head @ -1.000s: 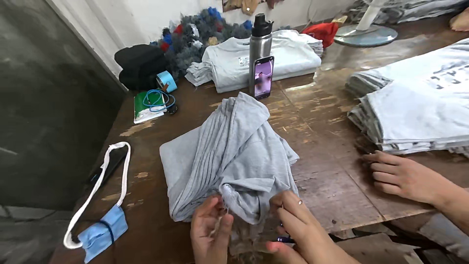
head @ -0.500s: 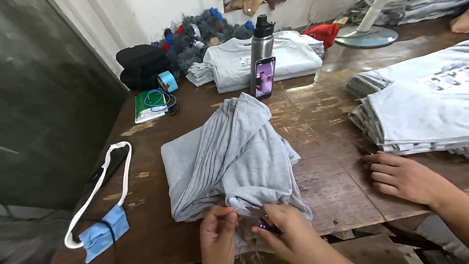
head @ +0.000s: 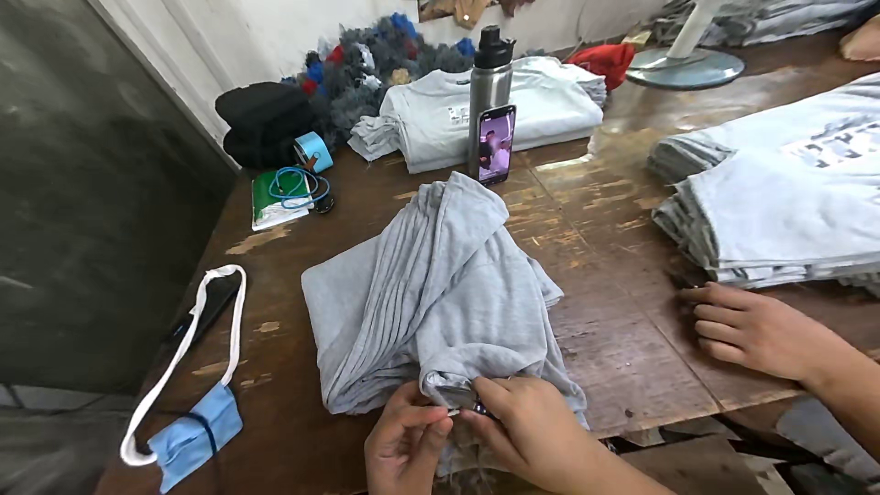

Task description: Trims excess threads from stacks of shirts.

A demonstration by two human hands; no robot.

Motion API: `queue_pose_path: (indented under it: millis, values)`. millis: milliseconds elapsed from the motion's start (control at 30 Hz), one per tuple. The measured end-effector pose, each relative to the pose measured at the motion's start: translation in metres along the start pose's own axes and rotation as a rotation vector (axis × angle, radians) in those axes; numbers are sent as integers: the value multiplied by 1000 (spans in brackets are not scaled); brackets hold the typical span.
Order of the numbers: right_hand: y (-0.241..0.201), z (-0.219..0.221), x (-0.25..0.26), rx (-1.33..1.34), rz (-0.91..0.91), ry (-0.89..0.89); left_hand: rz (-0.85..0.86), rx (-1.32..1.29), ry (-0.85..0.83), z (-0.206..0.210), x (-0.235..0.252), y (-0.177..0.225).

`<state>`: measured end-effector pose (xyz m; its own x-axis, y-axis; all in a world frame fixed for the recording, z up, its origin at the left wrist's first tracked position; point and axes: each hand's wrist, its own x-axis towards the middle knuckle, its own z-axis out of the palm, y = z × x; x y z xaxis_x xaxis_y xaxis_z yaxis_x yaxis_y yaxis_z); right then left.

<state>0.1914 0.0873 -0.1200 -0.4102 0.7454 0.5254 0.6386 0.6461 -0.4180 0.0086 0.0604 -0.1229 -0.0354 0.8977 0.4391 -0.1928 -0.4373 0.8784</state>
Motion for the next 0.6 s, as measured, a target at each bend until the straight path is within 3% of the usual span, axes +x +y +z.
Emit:
queue_pose_path:
  millis: [233, 400, 600]
  values:
    - [10, -15, 8, 67, 51, 236, 134, 406, 127, 8, -3, -11]
    - [33, -1, 18, 6, 122, 196, 185, 382, 130, 4, -2, -8]
    - [37, -33, -4, 649, -54, 337, 287, 526, -44, -22, -4, -3]
